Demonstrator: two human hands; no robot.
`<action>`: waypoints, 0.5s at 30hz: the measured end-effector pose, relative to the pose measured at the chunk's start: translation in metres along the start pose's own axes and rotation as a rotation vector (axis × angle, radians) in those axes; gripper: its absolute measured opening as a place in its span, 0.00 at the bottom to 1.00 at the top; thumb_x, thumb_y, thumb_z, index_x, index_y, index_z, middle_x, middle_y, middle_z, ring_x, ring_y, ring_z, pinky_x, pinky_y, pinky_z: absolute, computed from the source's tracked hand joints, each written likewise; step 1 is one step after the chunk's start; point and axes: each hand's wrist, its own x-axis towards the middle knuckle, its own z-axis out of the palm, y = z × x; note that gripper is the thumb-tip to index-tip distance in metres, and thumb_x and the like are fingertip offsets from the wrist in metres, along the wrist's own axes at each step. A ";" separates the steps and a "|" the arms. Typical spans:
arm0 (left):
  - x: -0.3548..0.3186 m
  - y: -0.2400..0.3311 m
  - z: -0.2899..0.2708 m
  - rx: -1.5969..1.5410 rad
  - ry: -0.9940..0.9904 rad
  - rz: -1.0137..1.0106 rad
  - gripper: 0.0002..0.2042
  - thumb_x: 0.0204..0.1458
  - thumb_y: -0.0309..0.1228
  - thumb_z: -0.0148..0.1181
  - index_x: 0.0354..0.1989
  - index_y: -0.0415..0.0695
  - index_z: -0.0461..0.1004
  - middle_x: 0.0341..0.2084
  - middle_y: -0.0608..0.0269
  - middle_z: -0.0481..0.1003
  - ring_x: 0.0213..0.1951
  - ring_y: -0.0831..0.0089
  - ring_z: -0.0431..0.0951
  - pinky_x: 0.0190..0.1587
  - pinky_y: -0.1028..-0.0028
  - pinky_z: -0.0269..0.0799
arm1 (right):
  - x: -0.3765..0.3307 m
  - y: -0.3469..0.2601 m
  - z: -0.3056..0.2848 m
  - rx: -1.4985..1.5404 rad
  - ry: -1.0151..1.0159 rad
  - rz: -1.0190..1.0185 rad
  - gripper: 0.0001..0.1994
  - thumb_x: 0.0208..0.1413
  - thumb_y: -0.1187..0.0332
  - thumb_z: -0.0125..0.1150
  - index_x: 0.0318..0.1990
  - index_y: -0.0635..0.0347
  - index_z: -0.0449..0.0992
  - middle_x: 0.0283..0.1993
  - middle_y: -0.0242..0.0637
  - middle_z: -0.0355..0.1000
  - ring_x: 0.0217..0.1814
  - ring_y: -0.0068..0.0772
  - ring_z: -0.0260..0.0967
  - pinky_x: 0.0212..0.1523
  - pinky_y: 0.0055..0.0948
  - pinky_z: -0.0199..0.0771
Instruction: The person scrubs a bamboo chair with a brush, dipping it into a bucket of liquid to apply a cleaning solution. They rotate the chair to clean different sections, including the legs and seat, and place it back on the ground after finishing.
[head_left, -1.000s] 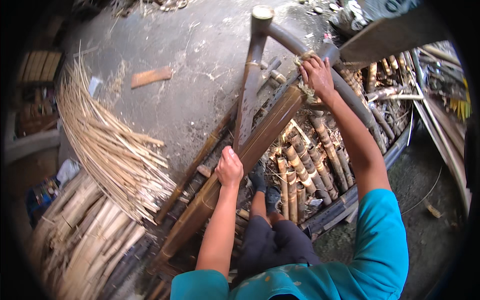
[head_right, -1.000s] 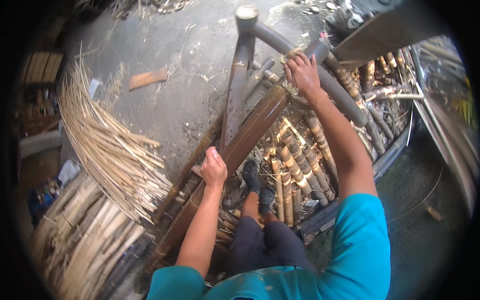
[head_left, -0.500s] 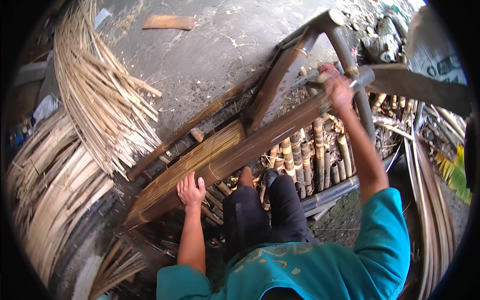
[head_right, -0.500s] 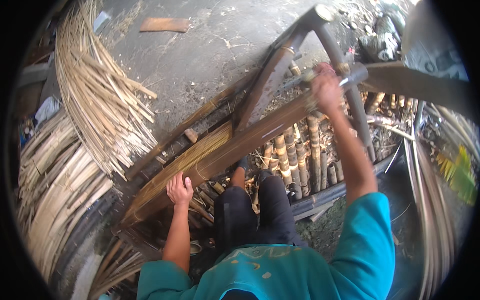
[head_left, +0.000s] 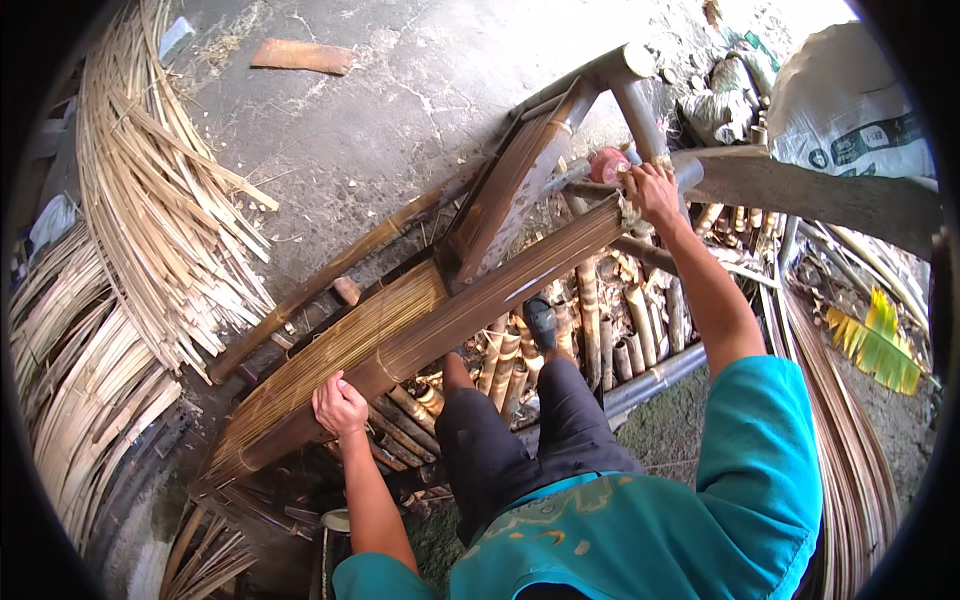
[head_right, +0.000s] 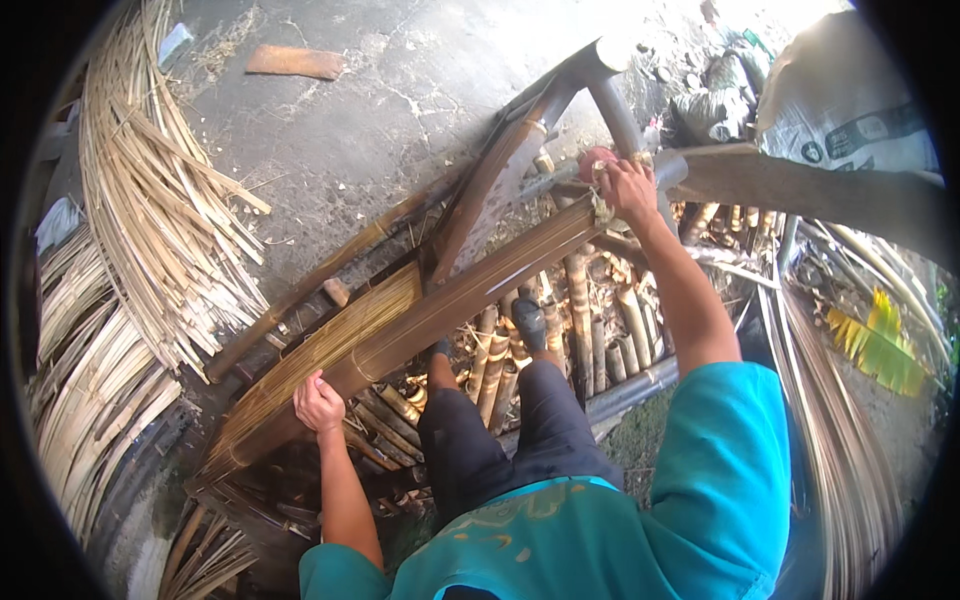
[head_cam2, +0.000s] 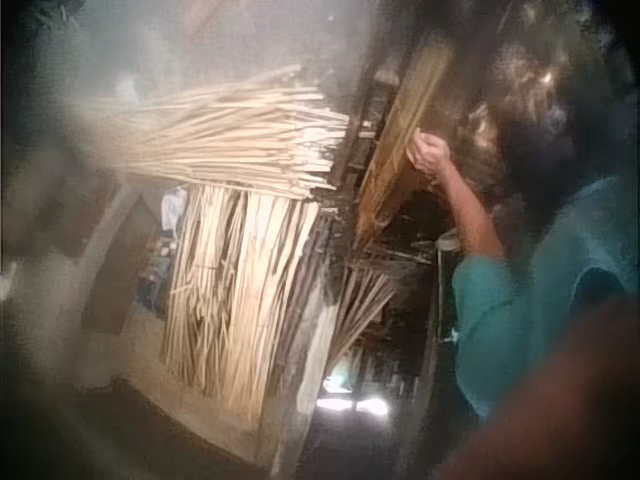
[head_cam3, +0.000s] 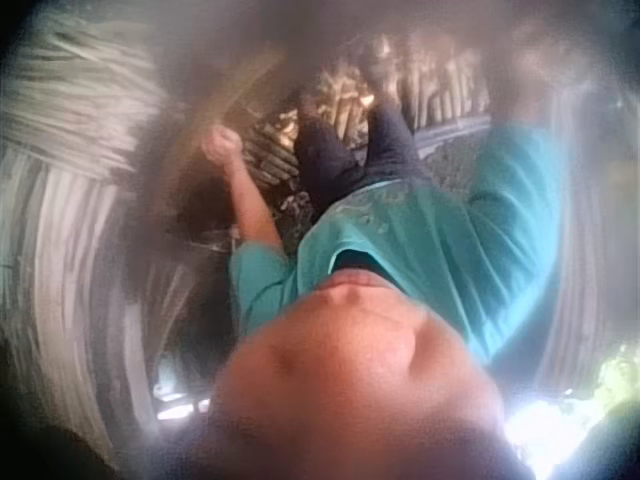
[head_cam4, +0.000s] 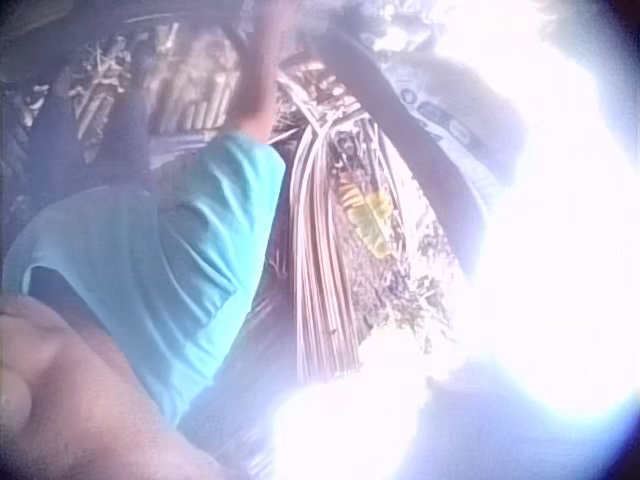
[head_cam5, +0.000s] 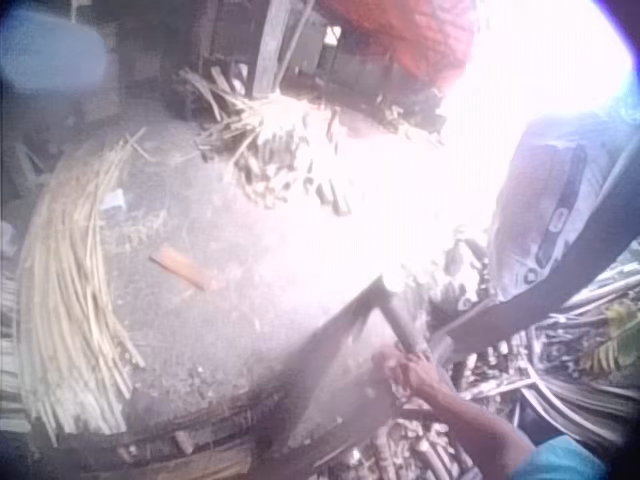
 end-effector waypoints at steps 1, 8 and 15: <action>-0.003 0.001 0.000 0.017 -0.003 -0.018 0.14 0.59 0.33 0.46 0.36 0.39 0.79 0.34 0.49 0.80 0.38 0.48 0.79 0.49 0.55 0.72 | 0.004 -0.013 0.013 0.010 -0.199 -0.117 0.14 0.64 0.63 0.47 0.34 0.51 0.80 0.34 0.35 0.77 0.37 0.35 0.74 0.42 0.37 0.72; -0.009 -0.001 0.005 0.088 -0.011 -0.065 0.15 0.58 0.33 0.43 0.37 0.40 0.79 0.34 0.50 0.81 0.39 0.48 0.79 0.50 0.56 0.71 | 0.046 -0.051 0.020 0.073 -0.576 -0.118 0.24 0.64 0.50 0.43 0.24 0.56 0.76 0.19 0.39 0.71 0.20 0.40 0.70 0.20 0.40 0.71; 0.020 0.124 0.031 0.171 0.141 -0.428 0.13 0.61 0.35 0.50 0.47 0.42 0.77 0.41 0.52 0.79 0.45 0.51 0.74 0.53 0.52 0.64 | -0.034 -0.121 -0.016 0.288 -0.029 -0.194 0.14 0.62 0.50 0.55 0.40 0.48 0.79 0.48 0.38 0.74 0.57 0.36 0.69 0.66 0.47 0.63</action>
